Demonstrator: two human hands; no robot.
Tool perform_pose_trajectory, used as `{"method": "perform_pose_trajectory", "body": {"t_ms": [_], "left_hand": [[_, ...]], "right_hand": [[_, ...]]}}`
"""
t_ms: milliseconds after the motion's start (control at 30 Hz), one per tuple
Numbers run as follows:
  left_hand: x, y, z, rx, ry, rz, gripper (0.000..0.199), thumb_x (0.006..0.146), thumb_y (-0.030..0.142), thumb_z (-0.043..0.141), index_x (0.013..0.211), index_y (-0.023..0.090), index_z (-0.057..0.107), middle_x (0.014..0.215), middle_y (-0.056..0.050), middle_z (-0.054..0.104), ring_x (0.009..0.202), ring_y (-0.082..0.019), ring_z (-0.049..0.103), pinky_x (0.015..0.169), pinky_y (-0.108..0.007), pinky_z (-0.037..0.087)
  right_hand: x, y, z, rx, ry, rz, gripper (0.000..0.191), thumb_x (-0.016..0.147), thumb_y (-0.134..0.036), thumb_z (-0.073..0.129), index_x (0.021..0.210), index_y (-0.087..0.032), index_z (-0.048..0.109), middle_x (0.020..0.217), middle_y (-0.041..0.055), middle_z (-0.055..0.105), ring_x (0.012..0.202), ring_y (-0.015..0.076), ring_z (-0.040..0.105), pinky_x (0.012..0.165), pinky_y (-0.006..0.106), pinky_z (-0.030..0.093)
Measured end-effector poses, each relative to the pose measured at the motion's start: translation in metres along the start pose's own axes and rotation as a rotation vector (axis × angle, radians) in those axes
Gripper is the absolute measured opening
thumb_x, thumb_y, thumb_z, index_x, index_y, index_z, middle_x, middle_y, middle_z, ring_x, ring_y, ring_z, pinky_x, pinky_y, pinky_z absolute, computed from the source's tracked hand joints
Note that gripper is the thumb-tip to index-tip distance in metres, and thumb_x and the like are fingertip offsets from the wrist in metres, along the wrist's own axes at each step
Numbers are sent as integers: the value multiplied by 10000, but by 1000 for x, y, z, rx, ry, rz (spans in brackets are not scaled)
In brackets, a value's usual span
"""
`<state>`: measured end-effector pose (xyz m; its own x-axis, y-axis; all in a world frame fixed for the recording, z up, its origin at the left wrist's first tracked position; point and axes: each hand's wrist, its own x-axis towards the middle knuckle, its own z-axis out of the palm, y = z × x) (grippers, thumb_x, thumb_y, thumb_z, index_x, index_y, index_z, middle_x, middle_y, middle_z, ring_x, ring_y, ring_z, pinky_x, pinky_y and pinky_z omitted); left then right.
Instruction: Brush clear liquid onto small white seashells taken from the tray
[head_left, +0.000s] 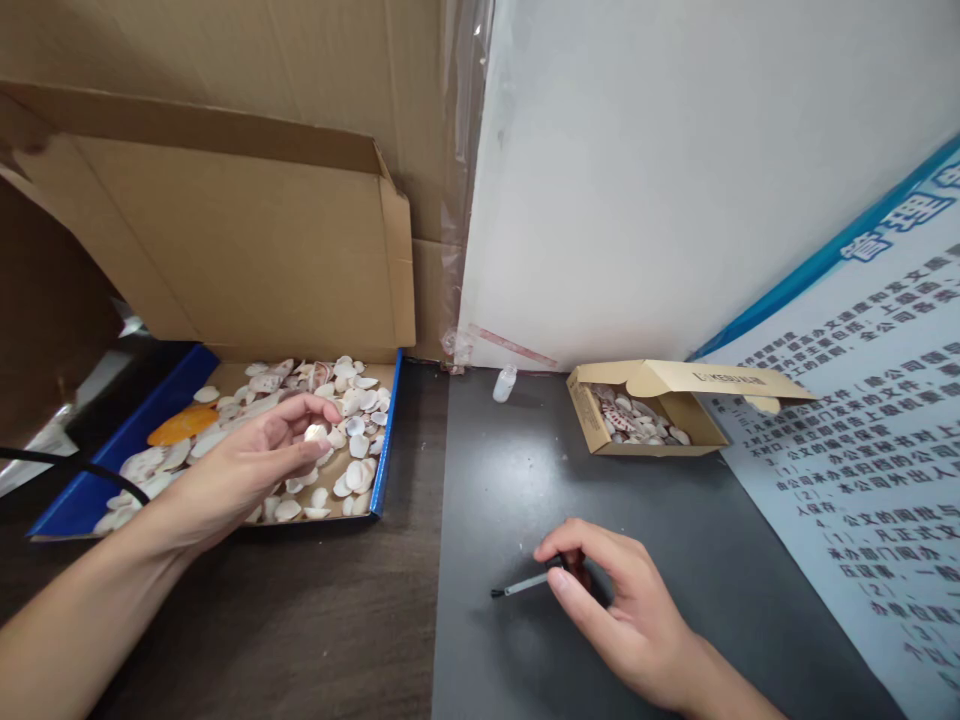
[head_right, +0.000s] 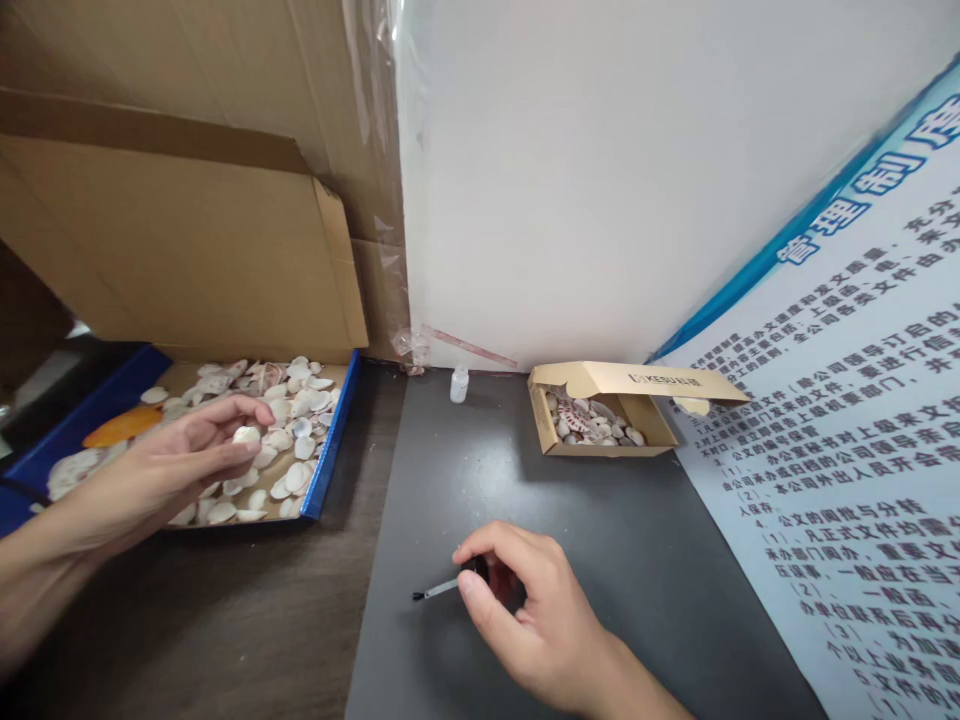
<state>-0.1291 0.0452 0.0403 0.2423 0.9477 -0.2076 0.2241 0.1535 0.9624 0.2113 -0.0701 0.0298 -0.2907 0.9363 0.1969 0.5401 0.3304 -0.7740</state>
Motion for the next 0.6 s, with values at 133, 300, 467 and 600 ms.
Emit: {"method": "perform_pose_trajectory", "body": {"t_ms": [133, 300, 467, 600], "left_hand": [[0, -2, -2, -97, -7, -46, 264, 806, 402, 700, 962, 264, 538, 657, 64, 368, 566, -103, 286, 493, -212, 238], [-12, 12, 12, -326, -104, -93, 196, 829, 339, 679, 959, 258, 557, 675, 51, 340, 581, -108, 254, 511, -233, 244], [-32, 17, 69, -549, -347, -226, 128, 816, 317, 666, 879, 239, 587, 680, 46, 320, 534, -94, 195, 494, -256, 199], [-33, -3, 120, -635, -531, -331, 171, 779, 224, 706, 850, 232, 550, 644, 74, 307, 479, -66, 149, 473, -254, 116]], "right_hand": [[-1, 1, 0, 6, -6, 0, 114, 903, -228, 529, 900, -199, 640, 679, 2, 645, 568, 142, 588, 547, 231, 471], [0, 0, 0, 17, -10, -3, 101, 907, -222, 536, 912, -201, 635, 694, -3, 640, 582, 139, 588, 556, 228, 468], [0, 1, 0, 41, 70, -42, 92, 911, -198, 527, 921, -214, 618, 720, -7, 633, 588, 135, 577, 567, 224, 469], [-3, 3, -1, 55, 211, -63, 116, 923, -185, 506, 970, -228, 603, 709, -20, 590, 599, 138, 560, 572, 223, 464]]}}
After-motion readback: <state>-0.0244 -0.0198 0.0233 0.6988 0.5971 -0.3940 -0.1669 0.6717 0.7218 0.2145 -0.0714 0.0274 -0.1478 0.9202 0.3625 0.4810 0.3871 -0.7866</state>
